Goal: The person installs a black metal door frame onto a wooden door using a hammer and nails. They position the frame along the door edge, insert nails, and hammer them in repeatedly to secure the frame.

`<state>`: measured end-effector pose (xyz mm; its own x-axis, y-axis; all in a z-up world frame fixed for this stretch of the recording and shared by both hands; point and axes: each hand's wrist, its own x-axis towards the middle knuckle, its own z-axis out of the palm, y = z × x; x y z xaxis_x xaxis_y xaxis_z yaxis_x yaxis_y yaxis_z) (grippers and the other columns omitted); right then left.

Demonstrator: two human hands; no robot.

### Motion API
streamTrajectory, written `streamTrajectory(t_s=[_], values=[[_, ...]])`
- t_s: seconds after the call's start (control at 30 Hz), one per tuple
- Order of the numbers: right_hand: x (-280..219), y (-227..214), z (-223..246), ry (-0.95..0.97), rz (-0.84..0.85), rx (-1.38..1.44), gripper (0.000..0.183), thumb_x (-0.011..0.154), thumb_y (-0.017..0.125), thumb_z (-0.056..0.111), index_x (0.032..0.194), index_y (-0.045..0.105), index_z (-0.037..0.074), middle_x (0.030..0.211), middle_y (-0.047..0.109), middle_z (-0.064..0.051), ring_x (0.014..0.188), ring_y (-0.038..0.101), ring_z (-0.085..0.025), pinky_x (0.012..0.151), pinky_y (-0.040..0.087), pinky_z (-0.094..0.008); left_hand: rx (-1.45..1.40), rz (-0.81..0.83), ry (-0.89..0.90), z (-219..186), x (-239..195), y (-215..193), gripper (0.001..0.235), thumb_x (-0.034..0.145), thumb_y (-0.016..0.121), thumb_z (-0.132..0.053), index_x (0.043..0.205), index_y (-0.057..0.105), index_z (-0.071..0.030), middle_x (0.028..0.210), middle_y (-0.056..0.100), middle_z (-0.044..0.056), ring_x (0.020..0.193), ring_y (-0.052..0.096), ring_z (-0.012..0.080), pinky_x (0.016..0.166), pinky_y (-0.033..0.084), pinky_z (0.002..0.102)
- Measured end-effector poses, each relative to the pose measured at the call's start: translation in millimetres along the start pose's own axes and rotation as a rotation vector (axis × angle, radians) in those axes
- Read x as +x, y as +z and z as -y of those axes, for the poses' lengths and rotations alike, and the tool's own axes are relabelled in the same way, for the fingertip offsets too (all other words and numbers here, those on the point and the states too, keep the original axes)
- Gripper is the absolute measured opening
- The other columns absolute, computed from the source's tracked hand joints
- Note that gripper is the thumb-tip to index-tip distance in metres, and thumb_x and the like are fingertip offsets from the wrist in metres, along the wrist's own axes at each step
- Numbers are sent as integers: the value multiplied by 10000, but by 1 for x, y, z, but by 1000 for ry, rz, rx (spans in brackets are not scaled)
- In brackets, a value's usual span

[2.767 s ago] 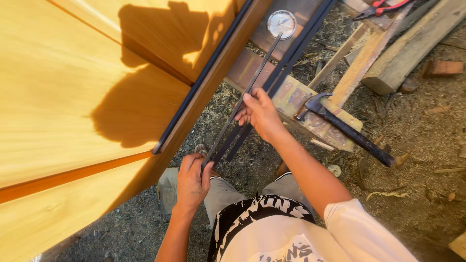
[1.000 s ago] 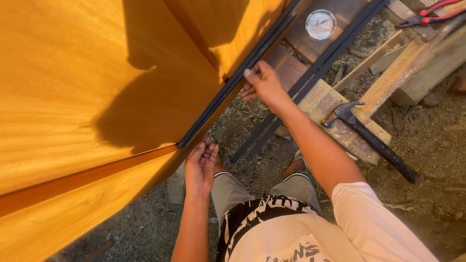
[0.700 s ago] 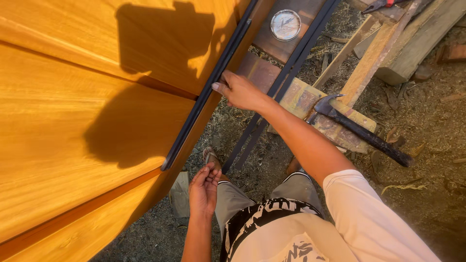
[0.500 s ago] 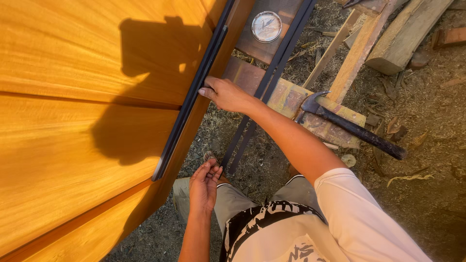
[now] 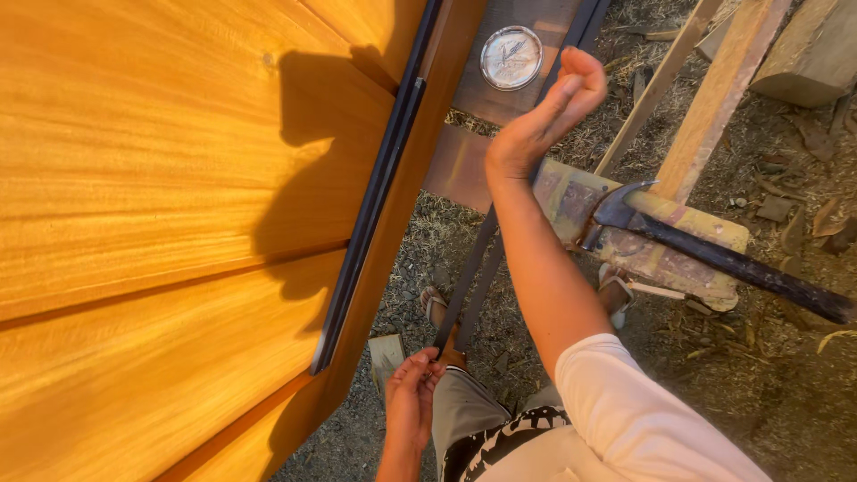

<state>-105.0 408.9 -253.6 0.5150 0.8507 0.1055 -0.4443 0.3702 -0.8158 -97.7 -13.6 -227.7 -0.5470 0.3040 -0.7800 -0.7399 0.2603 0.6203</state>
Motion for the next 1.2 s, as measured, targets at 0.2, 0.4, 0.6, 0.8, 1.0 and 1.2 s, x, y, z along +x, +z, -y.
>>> streamTrajectory(t_s=[0.2, 0.4, 0.6, 0.8, 1.0, 1.2], values=[[-79, 67, -42, 10, 177, -233, 448, 1162, 368, 342, 1478, 409, 28, 1421, 457, -136, 1382, 418, -246, 1252, 282, -374, 134, -179, -57, 17, -17, -37, 300, 926, 689, -163, 1035, 727, 114, 817, 715, 140, 793, 692, 224, 848, 582, 361], [-58, 19, -3, 106, 221, -109, 396, 1151, 458, 290, 1426, 461, 6, 1317, 517, -155, 1276, 496, -246, 1186, 349, -391, 210, -173, -71, 21, -23, -33, 251, 931, 668, -147, 1015, 754, 74, 913, 765, 124, 797, 680, 200, 864, 557, 382], [-14, -13, 46, -211, 226, -152, 429, 1152, 412, 359, 1435, 452, 38, 1377, 497, -112, 1316, 499, -210, 1185, 354, -381, 431, 21, 25, 28, -35, 2, 246, 966, 629, -179, 947, 738, 41, 1001, 758, 110, 857, 661, 151, 886, 538, 326], [-62, 61, 45, -313, 168, -80, 574, 1064, 393, 508, 1468, 414, 102, 1476, 455, -77, 1453, 431, -188, 1278, 236, -403, 665, -47, 51, 40, -41, -4, 296, 951, 664, -211, 904, 777, 59, 992, 692, 101, 861, 669, 163, 837, 547, 331], [-94, 66, 13, -241, 344, -107, 620, 1058, 434, 510, 1498, 381, 77, 1542, 415, -92, 1485, 372, -215, 1302, 174, -420, 608, -163, -55, 44, -47, -37, 304, 939, 676, -226, 930, 794, 54, 999, 711, 110, 825, 684, 186, 824, 554, 341], [-19, -58, 79, -221, 348, -199, 327, 1065, 559, 188, 1332, 485, 15, 1342, 501, -130, 1301, 496, -240, 1179, 373, -415, 641, -39, 37, 23, -49, -25, 309, 957, 661, -226, 939, 779, 60, 1020, 682, 96, 874, 657, 178, 852, 525, 326]])
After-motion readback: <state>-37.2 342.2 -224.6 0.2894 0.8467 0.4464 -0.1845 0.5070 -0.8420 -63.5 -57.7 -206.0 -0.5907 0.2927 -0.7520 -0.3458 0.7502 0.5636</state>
